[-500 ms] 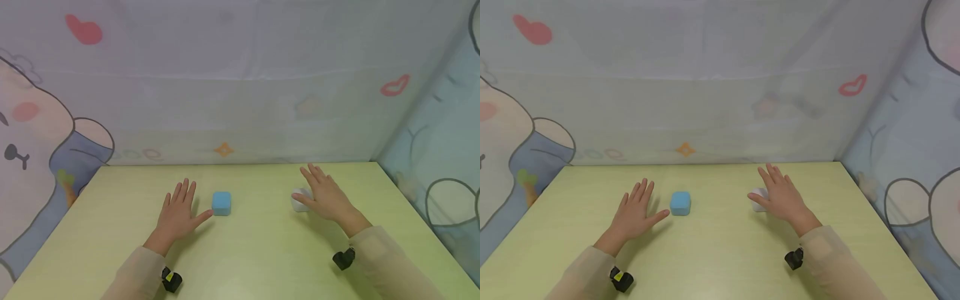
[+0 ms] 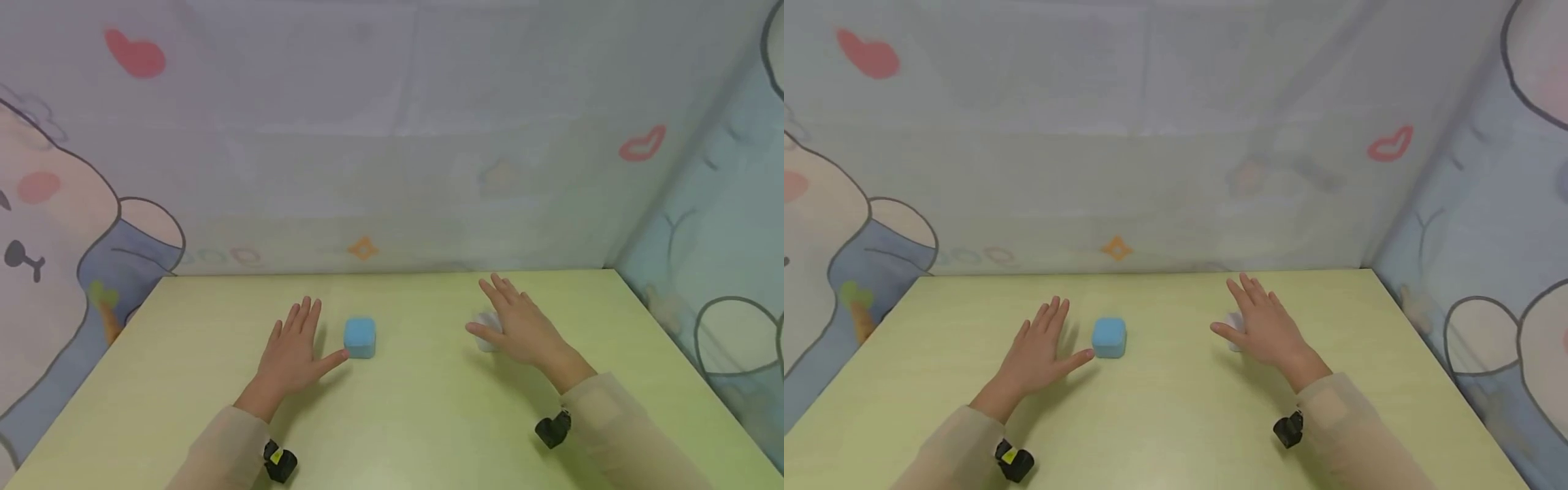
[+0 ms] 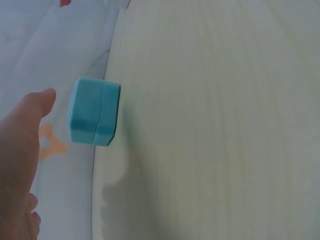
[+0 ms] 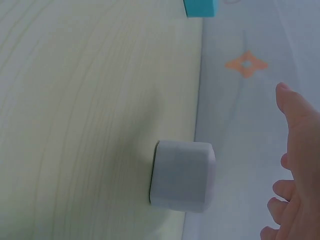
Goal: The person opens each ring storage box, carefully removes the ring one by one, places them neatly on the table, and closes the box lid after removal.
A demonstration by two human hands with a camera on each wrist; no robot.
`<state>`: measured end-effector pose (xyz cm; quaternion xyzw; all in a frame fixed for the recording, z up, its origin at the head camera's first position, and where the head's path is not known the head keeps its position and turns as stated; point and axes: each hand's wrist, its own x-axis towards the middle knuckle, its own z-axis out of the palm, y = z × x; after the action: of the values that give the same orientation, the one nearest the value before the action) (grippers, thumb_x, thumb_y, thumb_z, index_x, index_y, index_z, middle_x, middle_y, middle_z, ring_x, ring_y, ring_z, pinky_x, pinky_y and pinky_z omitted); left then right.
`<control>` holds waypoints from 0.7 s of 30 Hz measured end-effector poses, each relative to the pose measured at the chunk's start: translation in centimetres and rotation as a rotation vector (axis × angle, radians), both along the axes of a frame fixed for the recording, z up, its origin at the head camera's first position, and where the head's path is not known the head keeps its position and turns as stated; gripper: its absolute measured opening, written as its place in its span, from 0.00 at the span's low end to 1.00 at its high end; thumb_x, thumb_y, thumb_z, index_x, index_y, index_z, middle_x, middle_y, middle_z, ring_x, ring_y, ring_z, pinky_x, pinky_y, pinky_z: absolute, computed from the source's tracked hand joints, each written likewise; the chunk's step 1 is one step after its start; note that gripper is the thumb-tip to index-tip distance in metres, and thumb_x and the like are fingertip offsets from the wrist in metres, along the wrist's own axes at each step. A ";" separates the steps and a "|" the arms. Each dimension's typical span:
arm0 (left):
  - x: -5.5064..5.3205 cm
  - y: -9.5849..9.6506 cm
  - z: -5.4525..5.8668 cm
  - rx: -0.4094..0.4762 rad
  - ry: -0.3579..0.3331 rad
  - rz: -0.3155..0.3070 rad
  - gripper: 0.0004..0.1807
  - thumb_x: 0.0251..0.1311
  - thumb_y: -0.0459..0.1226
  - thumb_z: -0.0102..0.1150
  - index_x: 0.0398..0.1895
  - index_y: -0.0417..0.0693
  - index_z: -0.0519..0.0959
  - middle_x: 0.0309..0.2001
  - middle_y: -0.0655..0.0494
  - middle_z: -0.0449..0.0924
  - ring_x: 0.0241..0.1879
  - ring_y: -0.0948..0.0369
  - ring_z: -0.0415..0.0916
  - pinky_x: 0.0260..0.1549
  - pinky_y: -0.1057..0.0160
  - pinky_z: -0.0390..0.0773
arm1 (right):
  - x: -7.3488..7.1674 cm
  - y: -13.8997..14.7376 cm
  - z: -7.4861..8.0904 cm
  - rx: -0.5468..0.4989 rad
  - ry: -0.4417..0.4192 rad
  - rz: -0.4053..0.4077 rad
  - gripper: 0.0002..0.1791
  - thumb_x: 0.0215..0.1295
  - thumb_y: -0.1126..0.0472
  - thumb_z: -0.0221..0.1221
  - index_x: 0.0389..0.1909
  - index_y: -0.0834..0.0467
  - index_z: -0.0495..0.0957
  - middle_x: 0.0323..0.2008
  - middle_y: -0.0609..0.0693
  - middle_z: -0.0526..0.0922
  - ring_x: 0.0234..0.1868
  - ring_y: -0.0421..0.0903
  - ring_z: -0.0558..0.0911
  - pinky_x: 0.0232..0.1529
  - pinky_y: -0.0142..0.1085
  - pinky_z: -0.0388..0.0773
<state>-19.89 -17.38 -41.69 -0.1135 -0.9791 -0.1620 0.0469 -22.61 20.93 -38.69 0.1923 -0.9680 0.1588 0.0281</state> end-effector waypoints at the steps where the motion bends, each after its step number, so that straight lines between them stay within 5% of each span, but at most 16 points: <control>1: 0.1 0.0 0.0 0.003 -0.004 -0.003 0.57 0.53 0.68 0.50 0.75 0.44 0.42 0.76 0.45 0.38 0.75 0.45 0.38 0.68 0.37 0.44 | 0.1 0.0 -0.1 0.001 0.000 -0.001 0.50 0.62 0.29 0.46 0.74 0.58 0.47 0.75 0.60 0.45 0.75 0.60 0.46 0.70 0.60 0.46; 21: 0.1 0.2 0.3 0.030 -0.013 -0.035 0.58 0.52 0.68 0.52 0.75 0.43 0.42 0.76 0.44 0.41 0.74 0.44 0.40 0.68 0.37 0.46 | 0.2 -0.9 0.2 -0.023 -0.002 0.026 0.49 0.62 0.31 0.48 0.74 0.58 0.47 0.75 0.59 0.46 0.75 0.58 0.47 0.71 0.57 0.46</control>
<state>-19.84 -17.22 -41.39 -0.1291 -0.9746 -0.1784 0.0395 -22.39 20.00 -38.52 0.2043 -0.9636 0.1705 0.0272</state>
